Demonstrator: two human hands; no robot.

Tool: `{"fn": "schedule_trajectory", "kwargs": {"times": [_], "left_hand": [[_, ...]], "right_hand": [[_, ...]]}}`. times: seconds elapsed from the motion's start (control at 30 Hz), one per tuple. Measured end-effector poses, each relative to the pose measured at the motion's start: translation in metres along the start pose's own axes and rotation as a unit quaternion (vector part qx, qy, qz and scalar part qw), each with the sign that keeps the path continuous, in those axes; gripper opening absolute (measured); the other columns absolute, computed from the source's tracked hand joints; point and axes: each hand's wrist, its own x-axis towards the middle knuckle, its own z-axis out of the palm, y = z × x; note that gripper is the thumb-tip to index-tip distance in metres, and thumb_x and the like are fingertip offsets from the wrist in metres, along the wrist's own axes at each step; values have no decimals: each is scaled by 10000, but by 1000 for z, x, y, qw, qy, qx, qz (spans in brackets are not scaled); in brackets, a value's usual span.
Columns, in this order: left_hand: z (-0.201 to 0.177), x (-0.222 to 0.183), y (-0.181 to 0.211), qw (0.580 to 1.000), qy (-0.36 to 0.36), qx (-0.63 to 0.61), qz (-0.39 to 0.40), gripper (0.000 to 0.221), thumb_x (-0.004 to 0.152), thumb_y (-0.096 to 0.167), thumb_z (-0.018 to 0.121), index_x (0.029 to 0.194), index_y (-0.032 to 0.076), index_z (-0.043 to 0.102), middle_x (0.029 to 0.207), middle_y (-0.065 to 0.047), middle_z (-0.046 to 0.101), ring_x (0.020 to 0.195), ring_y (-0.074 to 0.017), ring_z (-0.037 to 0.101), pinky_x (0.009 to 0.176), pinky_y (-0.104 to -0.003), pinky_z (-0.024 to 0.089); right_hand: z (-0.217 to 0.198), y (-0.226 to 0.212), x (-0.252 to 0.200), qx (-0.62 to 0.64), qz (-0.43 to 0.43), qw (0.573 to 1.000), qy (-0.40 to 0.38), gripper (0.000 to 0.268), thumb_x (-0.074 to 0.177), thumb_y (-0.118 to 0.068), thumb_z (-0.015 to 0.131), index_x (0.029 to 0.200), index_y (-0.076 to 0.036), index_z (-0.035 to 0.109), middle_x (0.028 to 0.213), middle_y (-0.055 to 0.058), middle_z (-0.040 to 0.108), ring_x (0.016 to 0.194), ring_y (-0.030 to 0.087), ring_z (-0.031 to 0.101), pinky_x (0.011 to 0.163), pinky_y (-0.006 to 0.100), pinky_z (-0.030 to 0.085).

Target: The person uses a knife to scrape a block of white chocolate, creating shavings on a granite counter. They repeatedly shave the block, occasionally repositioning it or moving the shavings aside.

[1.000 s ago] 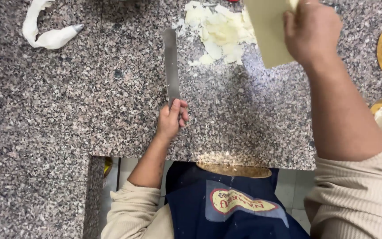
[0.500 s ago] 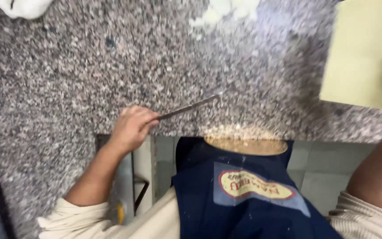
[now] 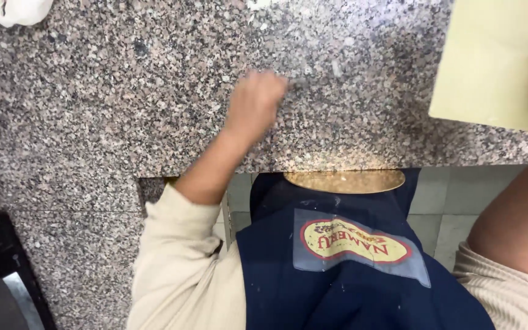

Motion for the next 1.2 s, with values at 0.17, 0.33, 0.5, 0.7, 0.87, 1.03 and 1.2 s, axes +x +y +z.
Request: {"fn": "schedule_trajectory", "kwargs": {"times": [0.17, 0.33, 0.5, 0.7, 0.87, 1.03, 1.2], "left_hand": [[-21, 31, -33, 993, 64, 2, -95, 120, 1015, 122, 643, 1088, 80, 729, 1018, -88, 697, 891, -268, 627, 754, -416, 510], [-37, 9, -29, 990, 36, -59, -122, 163, 1044, 203, 643, 1111, 83, 730, 1039, -89, 697, 963, -284, 646, 830, -432, 518], [-46, -16, -19, 974, 83, -153, -146, 133, 1049, 198, 665, 1086, 79, 712, 1075, -101, 693, 1019, -298, 658, 863, -429, 514], [-54, -26, -11, 955, 97, -227, -167, 139, 1046, 176, 681, 1116, 59, 709, 1015, -96, 668, 935, -282, 666, 818, -392, 521], [-51, -21, -9, 919, 73, -305, -238, 206, 1042, 209, 679, 1162, 41, 680, 993, -71, 688, 890, -200, 659, 798, -328, 521], [-30, -21, -10, 854, 60, -444, -264, 334, 1005, 177, 731, 1266, 29, 583, 1086, -37, 673, 967, -124, 618, 860, -304, 520], [-21, -35, -10, 838, 85, -488, -228, 544, 865, 51, 816, 1298, 33, 487, 1123, -29, 645, 1005, -100, 624, 885, -266, 525]], "right_hand": [[22, 11, 11, 100, -33, 994, 23, 114, 1115, -29, 669, 1214, 8, 626, 1152, 117, 694, 984, 153, 654, 961, 317, 555], [90, 36, 1, 238, 94, 965, 67, 134, 1034, -7, 665, 1165, 3, 641, 1139, 133, 714, 1006, 196, 702, 983, 365, 585], [131, 28, -43, 300, 251, 919, -38, 241, 953, -100, 576, 1184, -46, 619, 1112, 105, 722, 1015, 241, 701, 907, 410, 565], [114, 12, -64, -133, 267, 908, -295, 264, 1007, -287, 625, 1138, -78, 719, 1026, 106, 769, 915, 237, 707, 845, 367, 568], [103, -24, -29, -378, -21, 879, -290, 325, 948, -373, 706, 1201, -168, 713, 1119, 117, 723, 1008, 279, 701, 894, 401, 561], [146, -19, 43, -466, -303, 805, -206, 654, 763, -442, 829, 1300, -90, 701, 1261, 217, 635, 1156, 406, 583, 943, 522, 468], [165, -4, 20, -408, -253, 833, -273, 489, 803, -380, 802, 1171, -74, 702, 1126, 151, 663, 1045, 341, 618, 899, 471, 520]]}}
